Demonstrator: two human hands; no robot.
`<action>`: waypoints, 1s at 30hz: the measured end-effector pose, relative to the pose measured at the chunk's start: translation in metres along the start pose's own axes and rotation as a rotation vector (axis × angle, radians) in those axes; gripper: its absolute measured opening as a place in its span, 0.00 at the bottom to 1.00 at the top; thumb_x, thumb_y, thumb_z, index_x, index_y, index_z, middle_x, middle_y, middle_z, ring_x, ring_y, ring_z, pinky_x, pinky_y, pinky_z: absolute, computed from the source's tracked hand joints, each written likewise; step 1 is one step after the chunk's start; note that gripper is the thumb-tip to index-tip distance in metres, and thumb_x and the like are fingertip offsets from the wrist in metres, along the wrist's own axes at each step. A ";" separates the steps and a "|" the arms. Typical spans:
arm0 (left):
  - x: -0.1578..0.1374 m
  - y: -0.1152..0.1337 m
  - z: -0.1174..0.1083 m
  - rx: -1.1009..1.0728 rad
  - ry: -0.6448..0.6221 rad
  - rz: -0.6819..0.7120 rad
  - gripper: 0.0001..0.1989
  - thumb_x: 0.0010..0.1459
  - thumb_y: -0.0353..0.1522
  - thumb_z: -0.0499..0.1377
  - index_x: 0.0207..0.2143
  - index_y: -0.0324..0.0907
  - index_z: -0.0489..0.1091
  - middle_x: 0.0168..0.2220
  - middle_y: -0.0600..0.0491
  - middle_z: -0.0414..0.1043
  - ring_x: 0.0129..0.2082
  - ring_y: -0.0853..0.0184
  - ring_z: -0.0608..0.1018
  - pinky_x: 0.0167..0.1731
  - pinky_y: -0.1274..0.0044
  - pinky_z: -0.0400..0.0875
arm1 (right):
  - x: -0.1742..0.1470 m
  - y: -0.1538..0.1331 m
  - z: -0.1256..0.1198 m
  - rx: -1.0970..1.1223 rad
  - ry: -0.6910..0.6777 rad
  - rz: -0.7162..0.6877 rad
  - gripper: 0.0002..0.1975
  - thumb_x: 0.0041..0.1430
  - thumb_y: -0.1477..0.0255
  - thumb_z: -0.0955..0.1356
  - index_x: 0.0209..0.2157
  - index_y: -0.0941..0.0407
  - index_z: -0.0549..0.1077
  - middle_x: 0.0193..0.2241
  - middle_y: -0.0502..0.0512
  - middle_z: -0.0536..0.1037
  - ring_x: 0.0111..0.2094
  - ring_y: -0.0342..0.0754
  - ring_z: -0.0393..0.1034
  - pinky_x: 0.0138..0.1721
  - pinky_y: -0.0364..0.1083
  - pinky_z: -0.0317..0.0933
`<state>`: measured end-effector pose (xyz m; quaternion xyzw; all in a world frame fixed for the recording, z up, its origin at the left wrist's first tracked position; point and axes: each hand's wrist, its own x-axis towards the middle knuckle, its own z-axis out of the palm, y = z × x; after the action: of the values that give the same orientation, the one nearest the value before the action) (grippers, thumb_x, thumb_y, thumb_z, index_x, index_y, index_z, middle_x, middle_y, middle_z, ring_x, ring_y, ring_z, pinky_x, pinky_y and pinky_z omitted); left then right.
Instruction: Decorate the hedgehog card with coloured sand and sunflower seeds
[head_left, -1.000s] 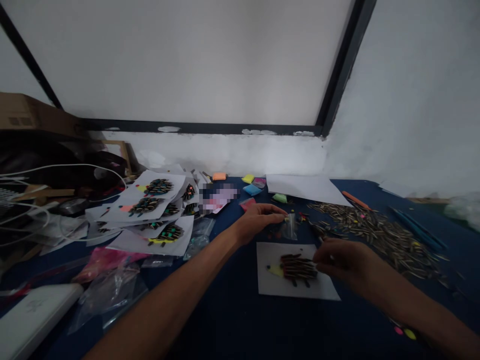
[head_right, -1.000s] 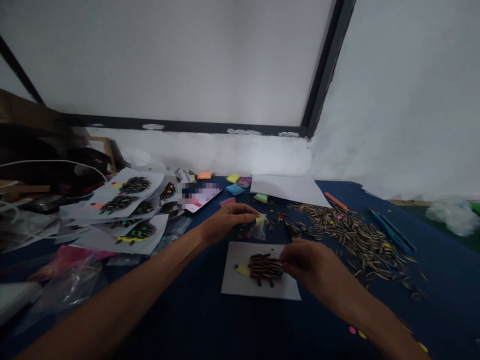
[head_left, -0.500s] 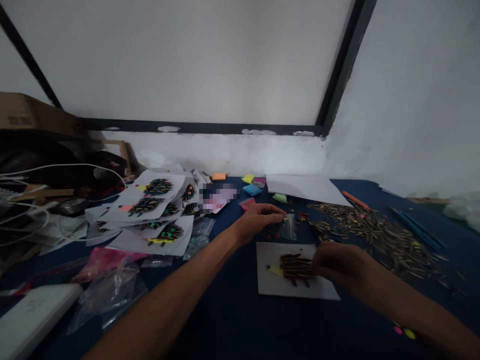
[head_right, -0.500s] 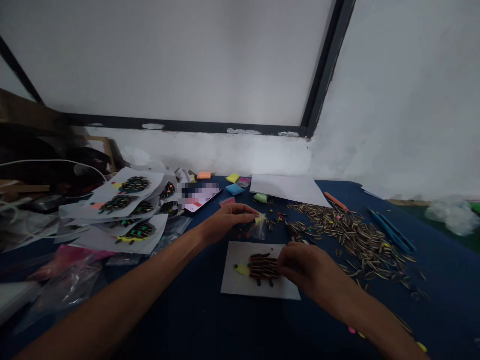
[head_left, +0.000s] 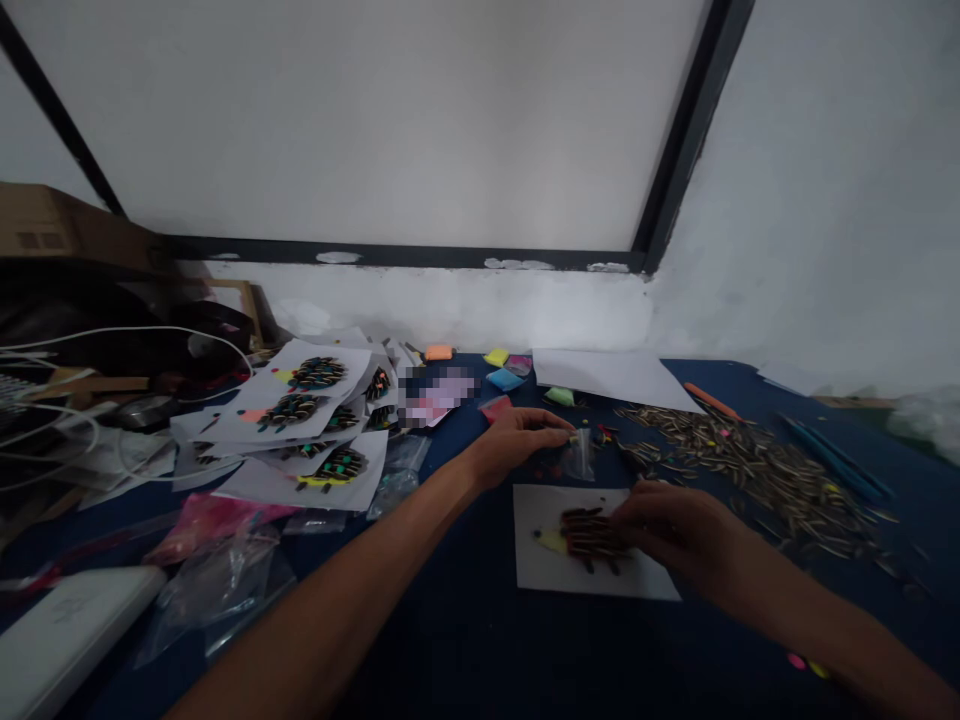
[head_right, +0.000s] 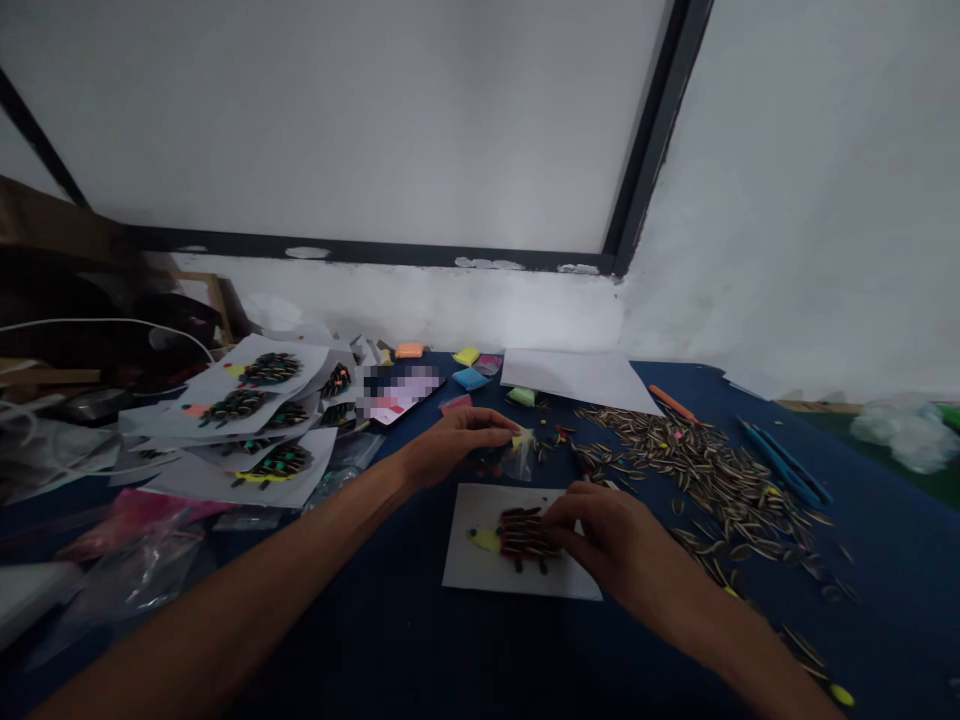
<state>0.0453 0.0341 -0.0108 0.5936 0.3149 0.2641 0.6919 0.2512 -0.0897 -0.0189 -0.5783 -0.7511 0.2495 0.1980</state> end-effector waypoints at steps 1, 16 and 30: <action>0.000 0.000 0.000 -0.002 -0.001 -0.001 0.07 0.59 0.29 0.60 0.39 0.36 0.75 0.30 0.54 0.72 0.21 0.75 0.75 0.20 0.82 0.62 | 0.000 -0.001 0.000 0.005 0.014 0.001 0.15 0.66 0.60 0.63 0.37 0.51 0.79 0.35 0.56 0.78 0.35 0.50 0.73 0.36 0.47 0.65; 0.000 0.000 0.000 0.000 -0.013 0.010 0.07 0.59 0.28 0.59 0.39 0.36 0.75 0.29 0.55 0.71 0.21 0.75 0.75 0.20 0.82 0.61 | -0.002 0.002 0.004 0.017 0.062 0.022 0.10 0.61 0.64 0.66 0.37 0.51 0.79 0.31 0.54 0.80 0.27 0.47 0.70 0.26 0.43 0.62; 0.003 -0.005 -0.002 -0.014 -0.028 0.027 0.08 0.58 0.30 0.62 0.39 0.36 0.75 0.30 0.54 0.72 0.22 0.74 0.75 0.22 0.80 0.62 | -0.001 -0.008 0.001 -0.030 0.106 0.027 0.10 0.60 0.63 0.67 0.33 0.52 0.78 0.28 0.53 0.79 0.25 0.46 0.69 0.25 0.43 0.59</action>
<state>0.0453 0.0367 -0.0160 0.5967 0.2950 0.2673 0.6968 0.2450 -0.0921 -0.0150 -0.6039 -0.7353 0.2097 0.2253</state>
